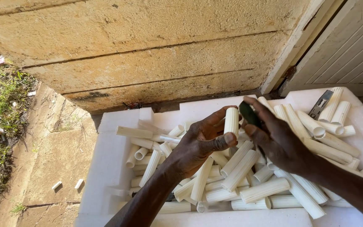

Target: Sanding the surfaces of small white tubes using a green abrasive pad to smooth them.

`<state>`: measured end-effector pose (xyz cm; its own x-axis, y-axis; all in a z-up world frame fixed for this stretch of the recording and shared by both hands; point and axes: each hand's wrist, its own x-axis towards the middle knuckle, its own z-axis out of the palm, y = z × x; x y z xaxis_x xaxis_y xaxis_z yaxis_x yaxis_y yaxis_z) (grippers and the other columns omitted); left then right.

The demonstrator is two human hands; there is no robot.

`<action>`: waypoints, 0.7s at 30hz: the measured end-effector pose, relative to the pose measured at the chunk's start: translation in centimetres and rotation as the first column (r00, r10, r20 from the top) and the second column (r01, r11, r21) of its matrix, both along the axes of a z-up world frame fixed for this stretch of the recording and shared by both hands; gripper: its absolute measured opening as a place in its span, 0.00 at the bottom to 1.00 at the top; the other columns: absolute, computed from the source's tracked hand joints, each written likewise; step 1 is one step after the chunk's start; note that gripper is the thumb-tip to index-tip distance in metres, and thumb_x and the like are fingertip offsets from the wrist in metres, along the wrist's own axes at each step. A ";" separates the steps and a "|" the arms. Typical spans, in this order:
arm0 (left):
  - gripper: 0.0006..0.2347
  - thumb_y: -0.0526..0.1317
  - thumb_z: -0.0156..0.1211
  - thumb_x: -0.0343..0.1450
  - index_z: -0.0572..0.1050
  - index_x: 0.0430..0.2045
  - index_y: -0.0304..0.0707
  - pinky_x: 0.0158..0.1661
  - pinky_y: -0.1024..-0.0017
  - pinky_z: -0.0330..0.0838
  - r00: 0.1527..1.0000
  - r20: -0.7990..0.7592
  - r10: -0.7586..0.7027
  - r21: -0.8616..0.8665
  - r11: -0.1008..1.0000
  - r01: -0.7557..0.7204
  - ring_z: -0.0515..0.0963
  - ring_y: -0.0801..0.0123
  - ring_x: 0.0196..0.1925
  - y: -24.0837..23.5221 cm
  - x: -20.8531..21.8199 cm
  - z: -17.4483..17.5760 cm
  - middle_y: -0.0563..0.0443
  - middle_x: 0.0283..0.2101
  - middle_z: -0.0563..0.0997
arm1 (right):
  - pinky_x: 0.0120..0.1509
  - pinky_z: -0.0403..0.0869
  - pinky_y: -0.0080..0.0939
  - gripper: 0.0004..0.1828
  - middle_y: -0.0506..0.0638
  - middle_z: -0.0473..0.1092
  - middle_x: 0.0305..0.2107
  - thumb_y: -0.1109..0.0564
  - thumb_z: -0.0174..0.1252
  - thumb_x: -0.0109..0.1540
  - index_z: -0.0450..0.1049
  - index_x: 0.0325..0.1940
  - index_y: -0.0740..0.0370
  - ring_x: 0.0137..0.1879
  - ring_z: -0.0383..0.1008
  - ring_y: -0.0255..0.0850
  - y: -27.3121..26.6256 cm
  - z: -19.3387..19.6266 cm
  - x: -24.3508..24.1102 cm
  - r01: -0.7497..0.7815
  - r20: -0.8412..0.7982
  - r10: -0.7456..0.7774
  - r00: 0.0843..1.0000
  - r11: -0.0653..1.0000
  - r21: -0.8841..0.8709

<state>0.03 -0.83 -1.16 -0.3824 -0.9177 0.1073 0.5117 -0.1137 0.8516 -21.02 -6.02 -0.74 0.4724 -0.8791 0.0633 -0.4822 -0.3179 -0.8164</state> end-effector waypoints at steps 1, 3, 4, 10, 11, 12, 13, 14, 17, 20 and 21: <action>0.31 0.43 0.66 0.69 0.64 0.69 0.35 0.50 0.73 0.70 1.000 0.003 0.005 0.003 1.000 -0.005 0.74 0.71 0.53 0.4 0.2 1.0 0.50 0.56 0.77 | 0.63 0.67 0.42 0.38 0.50 0.70 0.59 0.41 0.46 0.63 0.54 0.77 0.53 0.60 0.70 0.39 0.6 0.0 0.2 -0.005 0.003 0.005 1.000 1.000 0.003; 0.25 0.43 0.67 0.66 0.73 0.57 0.31 0.60 0.62 0.74 0.981 0.109 0.158 -0.051 0.987 -0.154 0.79 0.64 0.57 0.7 0.3 3.0 0.45 0.56 0.80 | 0.31 0.67 0.37 0.40 0.48 0.67 0.35 0.43 0.47 0.63 0.53 0.79 0.53 0.28 0.62 0.37 1.2 0.2 0.3 -0.053 0.243 0.005 0.970 0.980 0.193; 0.25 0.43 0.67 0.66 0.73 0.57 0.31 0.60 0.62 0.74 0.980 0.107 0.167 -0.044 0.986 -0.164 0.79 0.64 0.57 0.7 1.0 3.3 0.45 0.56 0.80 | 0.31 0.67 0.37 0.40 0.48 0.67 0.35 0.43 0.47 0.63 0.53 0.79 0.53 0.28 0.62 0.37 1.4 0.1 0.3 -0.062 0.240 0.013 0.971 0.978 0.199; 0.23 0.25 0.62 0.68 0.67 0.59 0.28 0.47 0.61 0.82 0.855 -0.311 0.416 -0.048 0.891 -0.451 0.84 0.46 0.46 5.0 7.6 5.6 0.20 0.60 0.75 | 0.26 0.64 0.36 0.38 0.52 0.69 0.39 0.47 0.47 0.64 0.53 0.78 0.58 0.23 0.59 0.35 1.5 -0.8 0.0 -0.171 0.304 0.098 0.948 0.959 0.225; 0.25 0.23 0.61 0.67 0.68 0.60 0.34 0.45 0.63 0.80 0.797 -0.331 0.506 -0.015 0.841 -0.540 0.82 0.48 0.46 6.5 9.2 5.8 0.18 0.64 0.72 | 0.28 0.66 0.37 0.38 0.53 0.69 0.40 0.46 0.46 0.64 0.54 0.77 0.59 0.24 0.60 0.37 1.6 -0.8 0.0 -0.148 0.265 0.089 0.960 0.967 0.209; 0.28 0.21 0.59 0.65 0.69 0.62 0.41 0.43 0.66 0.78 0.724 -0.349 0.595 0.018 0.777 -0.629 0.81 0.51 0.46 8.1 10.8 6.0 0.15 0.69 0.68 | 0.30 0.68 0.38 0.38 0.53 0.70 0.40 0.45 0.45 0.64 0.54 0.77 0.59 0.25 0.61 0.38 1.5 -0.8 0.1 -0.132 0.226 0.088 0.970 0.973 0.189; 0.28 0.21 0.59 0.65 0.69 0.62 0.41 0.43 0.66 0.78 0.712 -0.343 0.613 0.030 0.765 -0.644 0.81 0.51 0.46 9.6 12.0 6.2 0.15 0.69 0.68 | 0.30 0.68 0.38 0.38 0.53 0.70 0.40 0.45 0.45 0.64 0.54 0.77 0.59 0.25 0.61 0.38 1.6 -0.6 -0.1 -0.150 0.224 0.103 0.969 0.968 0.202; 0.22 0.26 0.63 0.63 0.73 0.52 0.41 0.42 0.69 0.76 0.599 -0.315 0.736 0.142 0.661 -0.737 0.80 0.56 0.45 11.7 13.3 6.5 0.23 0.64 0.73 | 0.30 0.67 0.39 0.37 0.54 0.68 0.42 0.48 0.45 0.65 0.54 0.78 0.60 0.26 0.61 0.39 1.8 -0.7 0.0 -0.149 0.221 0.103 0.970 0.968 0.201; 0.15 0.32 0.64 0.64 0.76 0.44 0.43 0.39 0.73 0.72 0.327 -0.185 0.927 0.245 0.366 -0.898 0.79 0.63 0.41 17.5 18.9 2.8 0.33 0.58 0.79 | 0.31 0.64 0.40 0.35 0.59 0.66 0.43 0.55 0.43 0.67 0.53 0.79 0.64 0.25 0.60 0.43 2.0 -1.9 0.2 -0.160 0.228 0.118 0.966 0.972 0.174; 0.20 0.32 0.60 0.70 0.67 0.57 0.38 0.36 0.73 0.77 -0.032 0.021 0.999 0.157 -0.034 -0.987 0.82 0.63 0.37 22.3 22.1 -3.7 0.34 0.54 0.82 | 0.31 0.62 0.39 0.35 0.65 0.65 0.44 0.57 0.42 0.70 0.51 0.83 0.67 0.25 0.59 0.44 0.4 -5.3 -0.9 -0.174 0.267 0.137 0.954 0.977 0.123; 0.26 0.32 0.59 0.73 0.59 0.68 0.30 0.35 0.73 0.84 -0.239 0.127 0.963 0.066 -0.248 -0.966 0.86 0.62 0.35 23.6 22.7 -5.9 0.34 0.51 0.83 | 0.30 0.62 0.38 0.36 0.64 0.64 0.45 0.54 0.42 0.72 0.50 0.85 0.66 0.25 0.58 0.42 -0.4 -6.7 -1.4 -0.175 0.291 0.138 0.947 0.979 0.104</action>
<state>22.68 22.75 -7.07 0.9884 -0.1516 -0.0031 0.0687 0.4296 0.9004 -22.43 -6.45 -7.47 0.5836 -0.8050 0.1063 -0.1800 -0.2559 -0.9498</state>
